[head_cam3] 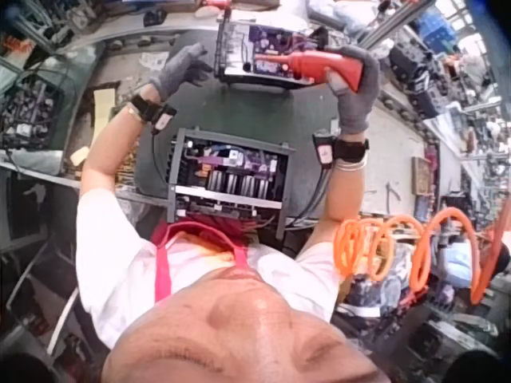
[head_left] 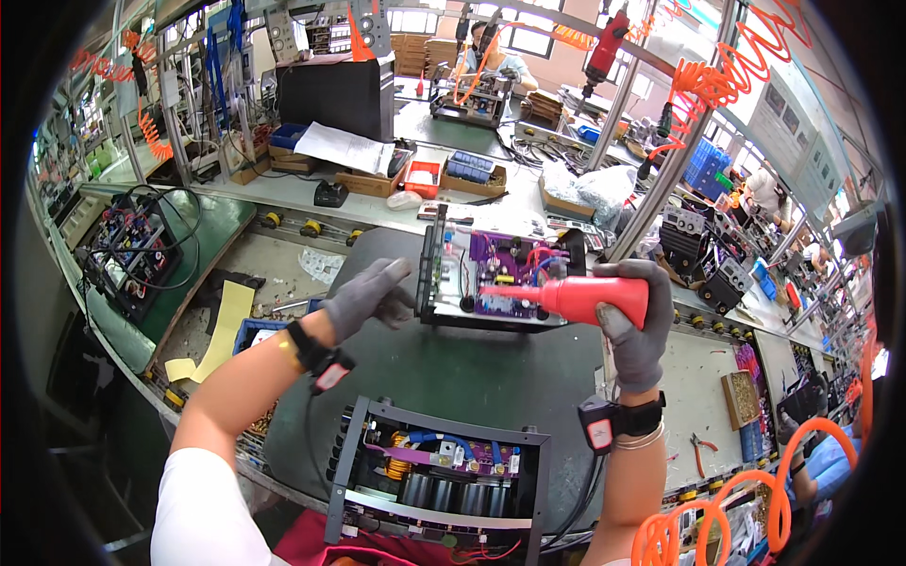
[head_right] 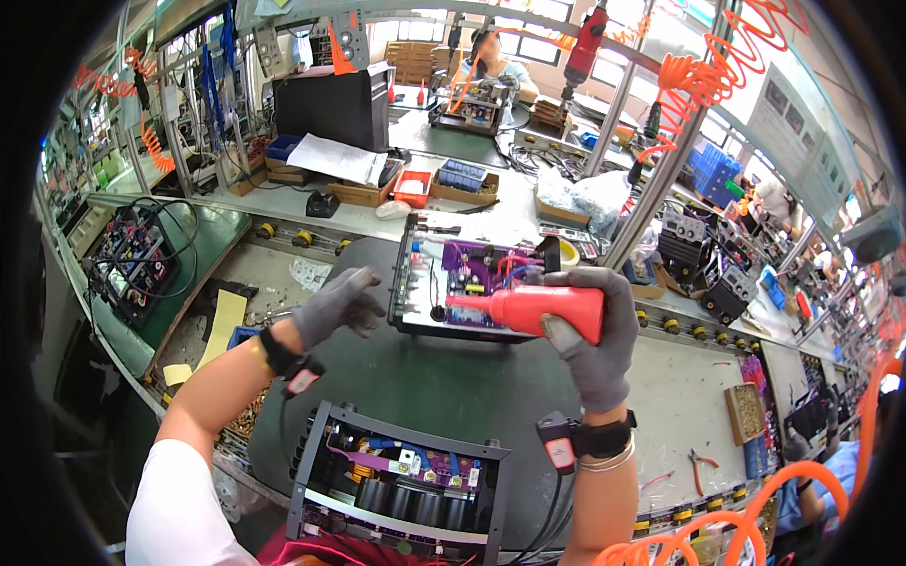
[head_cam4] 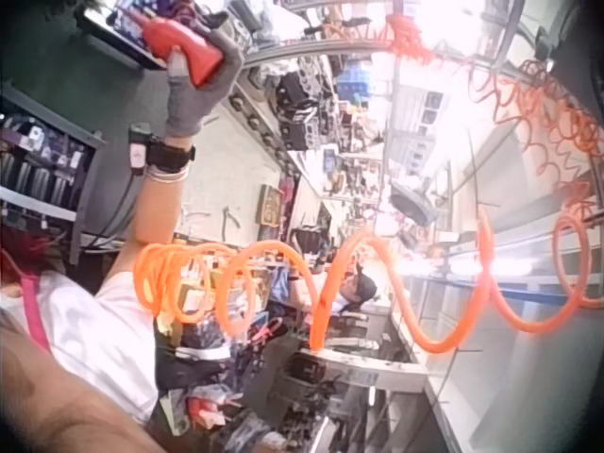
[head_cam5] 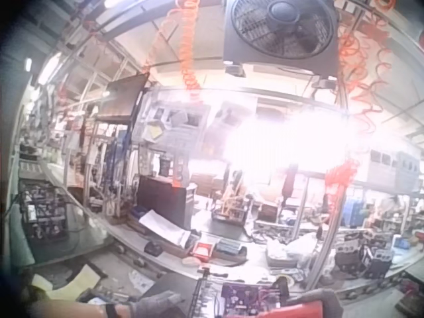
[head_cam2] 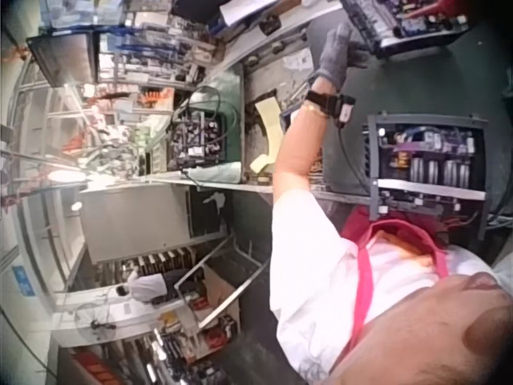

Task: Assembling, cleaning, and labeling industrial power inverter components on a production line workbench.

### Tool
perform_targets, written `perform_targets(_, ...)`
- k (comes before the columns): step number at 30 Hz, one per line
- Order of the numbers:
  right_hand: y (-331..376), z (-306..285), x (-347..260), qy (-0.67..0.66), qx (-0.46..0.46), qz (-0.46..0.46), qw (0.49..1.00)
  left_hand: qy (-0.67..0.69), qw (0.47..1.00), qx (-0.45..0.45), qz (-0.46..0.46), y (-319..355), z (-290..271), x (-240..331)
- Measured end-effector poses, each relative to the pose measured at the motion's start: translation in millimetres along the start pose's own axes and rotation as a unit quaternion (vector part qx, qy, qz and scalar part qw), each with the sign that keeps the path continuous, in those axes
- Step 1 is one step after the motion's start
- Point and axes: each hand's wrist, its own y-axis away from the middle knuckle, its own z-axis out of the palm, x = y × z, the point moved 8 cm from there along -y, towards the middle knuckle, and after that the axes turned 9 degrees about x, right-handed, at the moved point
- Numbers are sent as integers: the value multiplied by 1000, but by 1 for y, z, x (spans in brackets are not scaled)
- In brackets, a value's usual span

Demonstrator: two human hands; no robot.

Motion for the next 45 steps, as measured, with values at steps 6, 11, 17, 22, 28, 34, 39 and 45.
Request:
perform_targets(6, 32, 59, 52, 130, -179, -63, 973, -41, 999, 2, -4, 113, -70, -53)
perform_targets(11, 47, 103, 79, 133, -200, -113, 964, -72, 990, 120, 18, 209, -77, -112)
perform_targets(17, 54, 127, 102, 122, -197, -133, 964, -198, 944, 226, 134, 241, -54, -119)
perform_targets(22, 59, 137, 107, 124, -200, -134, 963, -136, 945, 271, 120, 239, -59, -136)
perform_targets(28, 61, 141, 106, 136, -209, -137, 959, -156, 941, 270, 134, 240, -55, -122)
perform_targets(34, 62, 143, 96, 144, -222, -154, 952, -133, 940, 273, 152, 244, -53, -120)
perform_targets(39, 29, 106, 33, 179, -195, -115, 957, -171, 927, 278, 183, 249, -51, -111)
perform_targets(45, 30, 56, -96, 205, -134, -109, 963, -168, 929, 262, 201, 247, -53, -118)
